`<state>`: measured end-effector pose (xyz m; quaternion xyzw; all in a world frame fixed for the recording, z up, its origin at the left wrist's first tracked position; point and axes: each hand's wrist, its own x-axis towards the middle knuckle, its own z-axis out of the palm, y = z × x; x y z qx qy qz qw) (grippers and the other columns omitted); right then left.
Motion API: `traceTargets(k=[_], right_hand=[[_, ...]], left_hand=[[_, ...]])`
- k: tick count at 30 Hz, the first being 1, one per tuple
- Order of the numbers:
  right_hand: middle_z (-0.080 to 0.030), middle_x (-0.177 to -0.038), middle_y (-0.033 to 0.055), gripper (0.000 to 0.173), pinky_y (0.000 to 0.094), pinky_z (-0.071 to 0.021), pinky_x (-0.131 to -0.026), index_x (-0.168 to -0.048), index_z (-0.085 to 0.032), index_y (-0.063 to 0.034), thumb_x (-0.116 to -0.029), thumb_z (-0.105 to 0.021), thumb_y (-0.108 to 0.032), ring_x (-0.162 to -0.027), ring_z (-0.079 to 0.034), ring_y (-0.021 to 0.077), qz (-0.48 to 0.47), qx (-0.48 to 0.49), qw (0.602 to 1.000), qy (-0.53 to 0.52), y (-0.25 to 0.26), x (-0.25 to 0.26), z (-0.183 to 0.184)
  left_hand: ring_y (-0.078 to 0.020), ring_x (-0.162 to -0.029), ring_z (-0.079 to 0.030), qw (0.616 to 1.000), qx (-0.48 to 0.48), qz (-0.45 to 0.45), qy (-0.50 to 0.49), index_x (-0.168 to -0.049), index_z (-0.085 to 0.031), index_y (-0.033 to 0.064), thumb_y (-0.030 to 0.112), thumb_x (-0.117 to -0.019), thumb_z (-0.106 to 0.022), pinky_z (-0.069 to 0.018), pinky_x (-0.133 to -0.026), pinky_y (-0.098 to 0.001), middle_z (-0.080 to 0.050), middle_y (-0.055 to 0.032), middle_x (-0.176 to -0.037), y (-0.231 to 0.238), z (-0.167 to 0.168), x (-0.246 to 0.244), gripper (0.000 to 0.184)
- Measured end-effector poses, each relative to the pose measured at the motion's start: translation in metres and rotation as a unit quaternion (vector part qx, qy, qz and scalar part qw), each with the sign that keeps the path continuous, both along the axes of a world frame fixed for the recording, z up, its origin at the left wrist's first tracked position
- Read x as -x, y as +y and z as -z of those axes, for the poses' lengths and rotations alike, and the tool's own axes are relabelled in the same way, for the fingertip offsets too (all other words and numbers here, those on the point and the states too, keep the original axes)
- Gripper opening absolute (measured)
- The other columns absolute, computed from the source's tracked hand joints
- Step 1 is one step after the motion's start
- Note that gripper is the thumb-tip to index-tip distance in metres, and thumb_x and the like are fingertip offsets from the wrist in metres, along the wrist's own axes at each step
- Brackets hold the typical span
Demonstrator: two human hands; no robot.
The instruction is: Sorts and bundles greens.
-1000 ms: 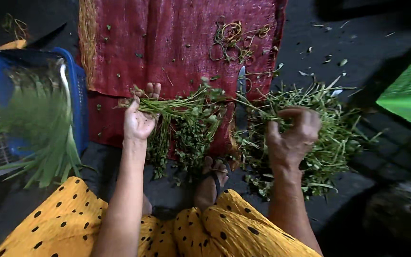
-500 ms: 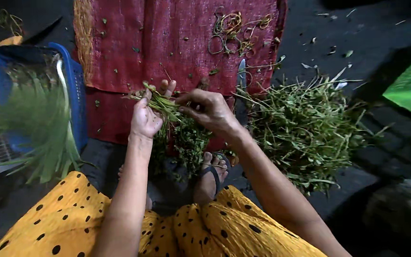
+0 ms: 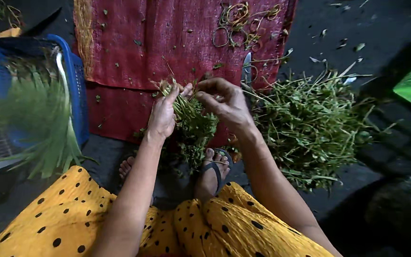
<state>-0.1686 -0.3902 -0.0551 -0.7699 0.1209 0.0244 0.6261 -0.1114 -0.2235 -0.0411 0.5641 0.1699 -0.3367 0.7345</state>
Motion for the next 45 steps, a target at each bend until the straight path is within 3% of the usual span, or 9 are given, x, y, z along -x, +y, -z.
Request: traceTargets(k=[3,7,11,19,21,25,30,36,45], right_hand=[[-0.069,-0.103,0.0043,0.028,0.0273,-0.0571,-0.075,-0.122,-0.063,-0.0067,-0.0993,-0.064,-0.022,-0.084,-0.066,0.0096,-0.039,-0.095,0.995,0.005,0.021,0.003,0.004],[-0.069,-0.093,0.0004,0.015,0.0230,-0.0562,-0.071,-0.112,-0.067,-0.0053,-0.1007,-0.062,-0.014,-0.077,-0.065,0.0055,-0.017,-0.150,0.988,-0.002,0.025,0.002,0.011],[-0.065,-0.089,-0.0045,0.013,0.0209,-0.0528,-0.066,-0.111,-0.064,-0.0086,-0.1011,-0.060,-0.016,-0.072,-0.060,0.0024,-0.052,-0.197,0.978,0.035,0.009,0.007,0.013],[-0.068,-0.089,-0.0034,0.018,0.0202,-0.0527,-0.060,-0.110,-0.070,-0.0130,-0.1042,-0.057,-0.023,-0.068,-0.061,0.0032,-0.044,-0.088,0.988,0.122,-0.038,0.064,0.018],[-0.070,-0.096,-0.0003,0.020,0.0266,-0.0568,-0.069,-0.112,-0.070,-0.0109,-0.1042,-0.058,-0.024,-0.076,-0.064,0.0067,-0.028,0.010,0.991,0.134,-0.053,0.076,0.021],[-0.065,-0.120,0.0248,0.028,0.0654,-0.0482,-0.094,-0.125,-0.065,-0.0004,-0.1014,-0.060,-0.015,-0.109,-0.063,0.0426,0.057,0.244,0.952,0.175,-0.071,0.085,0.024],[-0.067,-0.123,0.0086,0.028,0.0361,-0.0570,-0.088,-0.126,-0.064,-0.0069,-0.1049,-0.054,-0.021,-0.105,-0.067,0.0156,0.033,0.080,0.994,0.069,-0.041,0.068,0.003],[-0.070,-0.111,0.0032,0.027,0.0294,-0.0576,-0.087,-0.122,-0.065,-0.0032,-0.1039,-0.054,-0.018,-0.097,-0.067,0.0100,-0.099,-0.190,0.975,0.050,0.013,0.028,0.015],[-0.073,-0.101,-0.0006,0.018,0.0263,-0.0589,-0.085,-0.109,-0.073,-0.0043,-0.1016,-0.060,-0.015,-0.090,-0.069,0.0052,-0.101,-0.144,0.984,0.021,0.011,0.031,0.024]], left_hand=[[-0.0099,-0.103,-0.064,1.000,-0.023,0.001,-0.009,-0.107,-0.065,0.0118,0.029,-0.1110,-0.042,-0.0530,-0.093,-0.0313,-0.068,-0.0002,-0.105,0.001,0.000,0.003,0.029],[-0.0146,-0.130,-0.059,0.999,0.012,0.027,-0.016,-0.119,-0.064,0.0059,0.025,-0.1127,-0.036,-0.0457,-0.111,-0.0333,-0.067,-0.0063,-0.132,0.007,-0.001,0.001,0.034],[-0.0214,-0.123,-0.065,0.996,0.078,0.018,0.034,-0.114,-0.062,0.0027,0.022,-0.1128,-0.035,-0.0506,-0.107,-0.0356,-0.070,-0.0138,-0.127,0.006,-0.001,-0.001,0.033],[-0.0284,-0.110,-0.072,0.993,0.048,0.013,0.108,-0.120,-0.058,0.0060,0.028,-0.1132,-0.033,-0.0613,-0.087,-0.0438,-0.071,-0.0136,-0.125,0.024,-0.001,-0.015,0.034],[-0.0303,-0.111,-0.071,0.992,0.051,-0.002,0.112,-0.121,-0.055,0.0062,0.027,-0.1130,-0.033,-0.0617,-0.087,-0.0459,-0.069,-0.0147,-0.127,0.030,-0.001,-0.017,0.032],[-0.0295,-0.117,-0.069,0.994,0.060,-0.010,0.096,-0.114,-0.056,0.0074,0.027,-0.1131,-0.032,-0.0593,-0.092,-0.0439,-0.068,-0.0149,-0.130,0.037,-0.004,-0.019,0.032],[-0.0254,-0.121,-0.067,0.992,0.081,0.053,0.080,-0.108,-0.061,0.0119,0.028,-0.1130,-0.030,-0.0610,-0.085,-0.0453,-0.066,-0.0081,-0.136,0.034,-0.006,-0.017,0.036],[-0.0189,-0.122,-0.066,0.995,0.071,0.046,0.060,-0.107,-0.063,0.0087,0.022,-0.1123,-0.035,-0.0533,-0.102,-0.0346,-0.070,-0.0093,-0.128,0.028,-0.002,-0.013,0.031],[-0.0182,-0.107,-0.072,0.991,0.020,0.119,0.064,-0.106,-0.065,0.0074,0.022,-0.1117,-0.034,-0.0582,-0.088,-0.0336,-0.076,-0.0089,-0.112,0.030,-0.002,-0.014,0.035]])
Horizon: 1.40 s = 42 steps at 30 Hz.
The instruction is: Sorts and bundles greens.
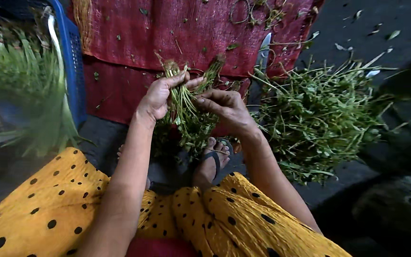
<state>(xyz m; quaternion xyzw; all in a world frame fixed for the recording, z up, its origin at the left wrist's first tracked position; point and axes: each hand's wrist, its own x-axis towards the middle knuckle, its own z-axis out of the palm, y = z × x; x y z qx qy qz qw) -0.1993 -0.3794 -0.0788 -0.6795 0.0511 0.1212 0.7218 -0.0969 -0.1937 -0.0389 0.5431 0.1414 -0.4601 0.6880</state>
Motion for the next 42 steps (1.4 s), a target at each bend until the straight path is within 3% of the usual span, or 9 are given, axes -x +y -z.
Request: traceTargets(k=[8,14,16,18,21,25,29,37,42], right_hand=[[-0.071,-0.089,0.0098,0.024,0.0315,-0.0540,-0.069,-0.106,-0.072,-0.0013,-0.1014,-0.056,-0.018,-0.073,-0.064,0.0120,0.051,0.306,0.946,-0.099,-0.003,0.003,-0.004],[-0.064,-0.082,0.0102,0.023,0.0372,-0.0500,-0.052,-0.112,-0.067,-0.0058,-0.1064,-0.052,-0.022,-0.061,-0.058,0.0188,0.070,0.423,0.901,-0.062,-0.041,0.030,-0.030],[-0.066,-0.095,0.0195,0.028,0.0547,-0.0517,-0.062,-0.113,-0.067,-0.0058,-0.1050,-0.053,-0.028,-0.078,-0.065,0.0367,0.094,0.533,0.841,0.000,-0.070,0.040,-0.030],[-0.050,-0.142,0.0321,0.044,0.0768,-0.0390,-0.094,-0.139,-0.056,-0.0022,-0.1019,-0.054,-0.026,-0.128,-0.046,0.0581,0.084,0.574,0.806,0.117,-0.087,0.040,-0.039],[-0.040,-0.154,0.0292,0.057,0.0680,-0.0361,-0.109,-0.151,-0.045,-0.0018,-0.0997,-0.058,-0.023,-0.140,-0.040,0.0514,0.096,0.543,0.831,0.073,-0.077,0.039,-0.047],[-0.060,-0.133,0.0203,0.049,0.0462,-0.0551,-0.097,-0.133,-0.060,-0.0007,-0.0957,-0.068,-0.031,-0.120,-0.062,0.0297,-0.002,0.364,0.924,-0.116,0.002,0.027,-0.044],[-0.069,-0.113,0.0194,0.032,0.0462,-0.0587,-0.079,-0.124,-0.069,-0.0036,-0.0939,-0.072,-0.016,-0.099,-0.070,0.0338,-0.037,0.387,0.888,-0.246,0.058,0.017,-0.020],[-0.072,-0.100,0.0068,0.021,0.0268,-0.0574,-0.067,-0.120,-0.068,-0.0064,-0.1042,-0.060,-0.018,-0.075,-0.066,0.0094,0.032,0.207,0.977,-0.027,0.030,0.014,-0.021],[-0.070,-0.114,0.0057,0.034,0.0323,-0.0593,-0.083,-0.130,-0.062,-0.0037,-0.1076,-0.049,-0.025,-0.097,-0.069,0.0114,0.087,0.109,0.989,0.057,0.010,0.002,-0.005]], left_hand=[[-0.0171,-0.081,-0.073,0.991,-0.083,0.091,-0.048,-0.112,-0.056,0.0015,0.019,-0.1129,-0.034,-0.0629,-0.082,-0.0355,-0.069,-0.0058,-0.088,-0.011,0.002,0.006,0.028],[-0.0087,-0.057,-0.054,0.995,-0.064,0.079,-0.018,-0.114,-0.061,0.0039,0.016,-0.1114,-0.040,-0.0582,-0.065,-0.0302,-0.049,0.0038,-0.068,-0.013,0.011,0.009,0.024],[-0.0096,-0.059,-0.057,0.997,-0.062,0.053,0.002,-0.114,-0.060,0.0057,0.018,-0.1119,-0.038,-0.0591,-0.066,-0.0315,-0.054,0.0032,-0.071,-0.011,0.010,0.006,0.025],[-0.0128,-0.065,-0.062,0.998,-0.064,-0.002,0.023,-0.120,-0.059,0.0067,0.022,-0.1128,-0.035,-0.0603,-0.067,-0.0353,-0.060,0.0000,-0.078,-0.010,0.009,0.004,0.030],[-0.0186,-0.073,-0.068,0.993,-0.052,-0.088,0.054,-0.124,-0.057,0.0072,0.026,-0.1131,-0.035,-0.0621,-0.068,-0.0408,-0.064,-0.0049,-0.088,-0.011,0.009,0.002,0.031],[-0.0215,-0.076,-0.070,0.984,-0.052,-0.144,0.089,-0.125,-0.056,0.0079,0.027,-0.1124,-0.036,-0.0623,-0.068,-0.0424,-0.066,-0.0079,-0.090,-0.010,0.007,0.001,0.030],[-0.0168,-0.073,-0.067,0.978,-0.075,-0.182,0.074,-0.122,-0.058,0.0047,0.021,-0.1110,-0.041,-0.0589,-0.069,-0.0308,-0.064,-0.0062,-0.086,-0.010,0.005,0.003,0.027],[-0.0176,-0.075,-0.064,0.985,-0.070,-0.141,0.075,-0.123,-0.060,0.0084,0.026,-0.1108,-0.042,-0.0585,-0.073,-0.0407,-0.059,-0.0015,-0.080,0.001,0.016,0.003,0.028],[-0.0231,-0.079,-0.067,0.971,-0.028,-0.189,0.141,-0.121,-0.056,0.0113,0.026,-0.1115,-0.039,-0.0593,-0.079,-0.0542,-0.059,-0.0032,-0.081,-0.005,0.014,0.005,0.024]])
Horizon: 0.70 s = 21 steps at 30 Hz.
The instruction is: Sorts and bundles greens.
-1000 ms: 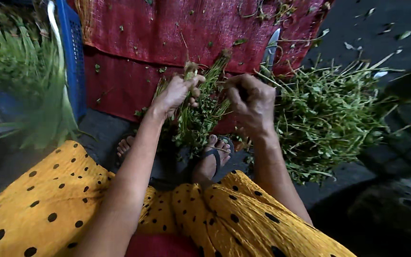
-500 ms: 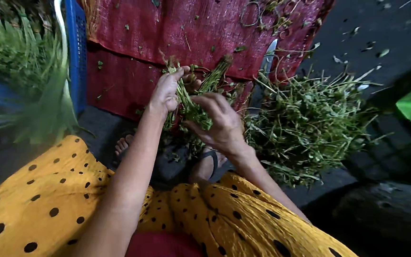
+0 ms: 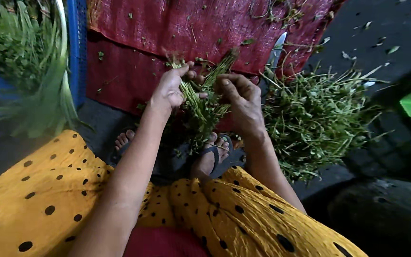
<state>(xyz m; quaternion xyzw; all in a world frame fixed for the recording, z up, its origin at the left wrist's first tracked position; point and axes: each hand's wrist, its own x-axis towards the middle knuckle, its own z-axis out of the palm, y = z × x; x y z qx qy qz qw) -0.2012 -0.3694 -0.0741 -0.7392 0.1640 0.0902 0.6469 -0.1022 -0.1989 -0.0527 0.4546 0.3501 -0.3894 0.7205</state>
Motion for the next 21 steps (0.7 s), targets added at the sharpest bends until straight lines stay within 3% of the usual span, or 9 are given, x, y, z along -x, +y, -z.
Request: traceTargets(k=[2,3,5,6,8,11,13,17,21], right_hand=[[-0.065,-0.132,0.0074,0.049,0.0357,-0.0581,-0.092,-0.147,-0.047,-0.0070,-0.1065,-0.047,-0.034,-0.113,-0.066,0.0160,-0.060,-0.068,0.995,0.035,0.001,0.006,-0.003],[-0.064,-0.134,0.0057,0.054,0.0336,-0.0576,-0.091,-0.151,-0.043,-0.0103,-0.1035,-0.052,-0.034,-0.110,-0.066,0.0143,-0.093,-0.095,0.990,0.051,0.004,0.012,-0.004],[-0.071,-0.115,0.0036,0.051,0.0289,-0.0617,-0.068,-0.146,-0.048,-0.0180,-0.0991,-0.065,-0.029,-0.082,-0.071,0.0133,-0.134,-0.127,0.979,0.090,0.010,0.031,-0.003],[-0.072,-0.105,0.0056,0.044,0.0291,-0.0608,-0.061,-0.141,-0.052,-0.0148,-0.0995,-0.065,-0.022,-0.072,-0.070,0.0144,-0.140,-0.137,0.974,0.109,0.010,0.038,-0.001],[-0.071,-0.093,0.0058,0.028,0.0273,-0.0572,-0.056,-0.130,-0.060,-0.0088,-0.1021,-0.058,-0.015,-0.063,-0.065,0.0120,-0.108,-0.141,0.973,0.150,0.004,0.048,0.004],[-0.070,-0.091,0.0025,0.025,0.0271,-0.0569,-0.060,-0.125,-0.062,-0.0078,-0.1029,-0.052,-0.009,-0.066,-0.063,0.0088,0.032,-0.152,0.969,0.190,-0.021,0.063,0.007],[-0.068,-0.090,-0.0032,0.021,0.0234,-0.0553,-0.059,-0.120,-0.065,-0.0113,-0.1031,-0.052,-0.012,-0.066,-0.061,0.0049,0.125,-0.128,0.969,0.169,-0.037,0.073,0.006],[-0.064,-0.114,0.0013,0.032,0.0283,-0.0570,-0.081,-0.129,-0.060,-0.0064,-0.1024,-0.059,-0.024,-0.093,-0.064,0.0071,0.172,0.054,0.983,0.030,-0.051,0.082,0.003],[-0.062,-0.129,0.0167,0.047,0.0409,-0.0533,-0.099,-0.128,-0.059,0.0022,-0.0965,-0.067,-0.031,-0.120,-0.061,0.0232,0.052,0.225,0.961,-0.152,-0.020,0.063,-0.007]], left_hand=[[-0.0218,-0.078,-0.066,0.998,0.003,-0.062,0.020,-0.115,-0.054,0.0113,0.024,-0.1114,-0.037,-0.0594,-0.078,-0.0508,-0.060,-0.0033,-0.082,-0.001,0.003,0.000,0.021],[-0.0201,-0.075,-0.066,0.995,-0.001,-0.096,0.031,-0.111,-0.054,0.0114,0.023,-0.1107,-0.037,-0.0601,-0.074,-0.0458,-0.060,-0.0030,-0.081,0.000,0.005,0.000,0.020],[-0.0182,-0.069,-0.064,0.987,0.017,-0.151,0.052,-0.101,-0.052,0.0131,0.023,-0.1098,-0.036,-0.0604,-0.070,-0.0413,-0.059,-0.0027,-0.077,0.006,0.010,-0.003,0.021],[-0.0181,-0.069,-0.064,0.984,0.032,-0.167,0.059,-0.097,-0.051,0.0143,0.024,-0.1101,-0.034,-0.0596,-0.072,-0.0419,-0.059,-0.0024,-0.076,0.010,0.011,-0.005,0.023],[-0.0171,-0.069,-0.064,0.982,0.044,-0.173,0.053,-0.093,-0.051,0.0158,0.026,-0.1102,-0.035,-0.0602,-0.072,-0.0409,-0.059,-0.0017,-0.075,0.019,0.012,-0.010,0.026],[-0.0181,-0.072,-0.065,0.982,0.042,-0.182,0.041,-0.090,-0.053,0.0151,0.029,-0.1110,-0.035,-0.0590,-0.077,-0.0431,-0.060,-0.0024,-0.076,0.027,0.012,-0.016,0.031],[-0.0157,-0.072,-0.065,0.977,0.038,-0.203,0.046,-0.094,-0.052,0.0163,0.030,-0.1114,-0.031,-0.0593,-0.075,-0.0371,-0.060,-0.0008,-0.077,0.028,0.011,-0.018,0.031],[-0.0156,-0.070,-0.066,0.971,0.046,-0.228,0.060,-0.093,-0.052,0.0150,0.031,-0.1114,-0.030,-0.0605,-0.070,-0.0342,-0.061,-0.0022,-0.076,0.025,0.012,-0.019,0.033],[-0.0141,-0.066,-0.064,0.969,0.073,-0.223,0.072,-0.090,-0.051,0.0164,0.030,-0.1107,-0.029,-0.0602,-0.067,-0.0316,-0.059,-0.0004,-0.073,0.019,0.013,-0.016,0.034]])
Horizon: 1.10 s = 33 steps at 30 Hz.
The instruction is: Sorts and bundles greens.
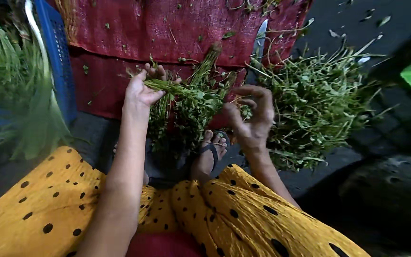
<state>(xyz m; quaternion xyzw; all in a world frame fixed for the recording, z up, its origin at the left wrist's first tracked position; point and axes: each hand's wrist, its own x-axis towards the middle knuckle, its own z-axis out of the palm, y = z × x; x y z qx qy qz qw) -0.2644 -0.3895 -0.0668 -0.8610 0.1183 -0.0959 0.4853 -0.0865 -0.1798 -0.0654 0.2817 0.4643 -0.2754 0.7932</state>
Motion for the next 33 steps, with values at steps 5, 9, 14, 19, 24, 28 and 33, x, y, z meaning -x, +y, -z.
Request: traceTargets(k=[5,9,14,19,24,28,33], right_hand=[[-0.068,-0.120,0.0218,0.026,0.0471,-0.0573,-0.090,-0.118,-0.069,-0.0004,-0.0945,-0.070,-0.013,-0.109,-0.068,0.0346,-0.136,0.114,0.981,-0.073,0.041,-0.035,0.011],[-0.070,-0.103,0.0046,0.021,0.0221,-0.0564,-0.074,-0.119,-0.065,-0.0005,-0.1003,-0.062,-0.009,-0.081,-0.066,0.0055,-0.031,-0.222,0.972,0.072,0.046,-0.048,0.014],[-0.068,-0.092,-0.0014,0.019,0.0214,-0.0569,-0.061,-0.119,-0.064,-0.0071,-0.1011,-0.059,-0.007,-0.070,-0.064,0.0049,0.051,-0.469,0.863,0.179,0.040,-0.050,0.009],[-0.068,-0.095,0.0015,0.022,0.0248,-0.0586,-0.060,-0.122,-0.064,-0.0069,-0.1053,-0.050,-0.009,-0.071,-0.066,0.0086,0.057,-0.540,0.805,0.241,0.039,-0.047,0.003],[-0.072,-0.101,0.0040,0.026,0.0266,-0.0601,-0.067,-0.124,-0.065,-0.0061,-0.1000,-0.056,-0.005,-0.078,-0.069,0.0107,0.047,-0.543,0.802,0.245,0.015,-0.036,0.011],[-0.072,-0.097,0.0021,0.022,0.0274,-0.0615,-0.067,-0.116,-0.066,-0.0070,-0.0993,-0.054,0.000,-0.077,-0.070,0.0109,0.077,-0.540,0.809,0.217,-0.007,-0.026,0.016],[-0.073,-0.097,0.0032,0.020,0.0256,-0.0602,-0.067,-0.114,-0.064,-0.0082,-0.0999,-0.053,0.000,-0.076,-0.070,0.0099,0.126,-0.543,0.808,0.189,-0.028,-0.021,0.018]], left_hand=[[-0.0157,-0.071,-0.065,1.000,-0.012,0.024,-0.004,-0.091,-0.051,0.0153,0.040,-0.1111,-0.031,-0.0592,-0.072,-0.0337,-0.060,-0.0024,-0.076,-0.004,-0.003,0.001,0.038],[-0.0185,-0.095,-0.067,0.989,-0.011,0.127,-0.074,-0.103,-0.056,0.0158,0.046,-0.1081,-0.038,-0.0589,-0.082,-0.0424,-0.065,-0.0035,-0.098,0.001,-0.008,-0.001,0.035],[-0.0165,-0.096,-0.065,0.955,-0.031,0.240,-0.169,-0.116,-0.062,0.0191,0.032,-0.1096,-0.038,-0.0562,-0.081,-0.0389,-0.065,0.0002,-0.100,-0.001,-0.006,0.000,0.028],[-0.0147,-0.089,-0.067,0.954,-0.034,0.230,-0.190,-0.108,-0.061,0.0227,0.036,-0.1120,-0.033,-0.0578,-0.076,-0.0367,-0.067,0.0027,-0.095,-0.010,-0.007,0.000,0.032],[-0.0197,-0.098,-0.071,0.965,-0.039,0.206,-0.154,-0.100,-0.058,0.0214,0.042,-0.1125,-0.021,-0.0601,-0.077,-0.0403,-0.072,-0.0013,-0.101,-0.002,-0.005,-0.001,0.044],[-0.0190,-0.095,-0.070,0.971,-0.025,0.201,-0.128,-0.093,-0.056,0.0198,0.043,-0.1120,-0.015,-0.0595,-0.073,-0.0375,-0.070,-0.0029,-0.098,0.006,0.002,-0.003,0.051],[-0.0195,-0.092,-0.069,0.977,-0.039,0.180,-0.103,-0.093,-0.053,0.0194,0.041,-0.1123,-0.017,-0.0587,-0.071,-0.0370,-0.068,-0.0036,-0.097,0.000,0.003,-0.003,0.046]])
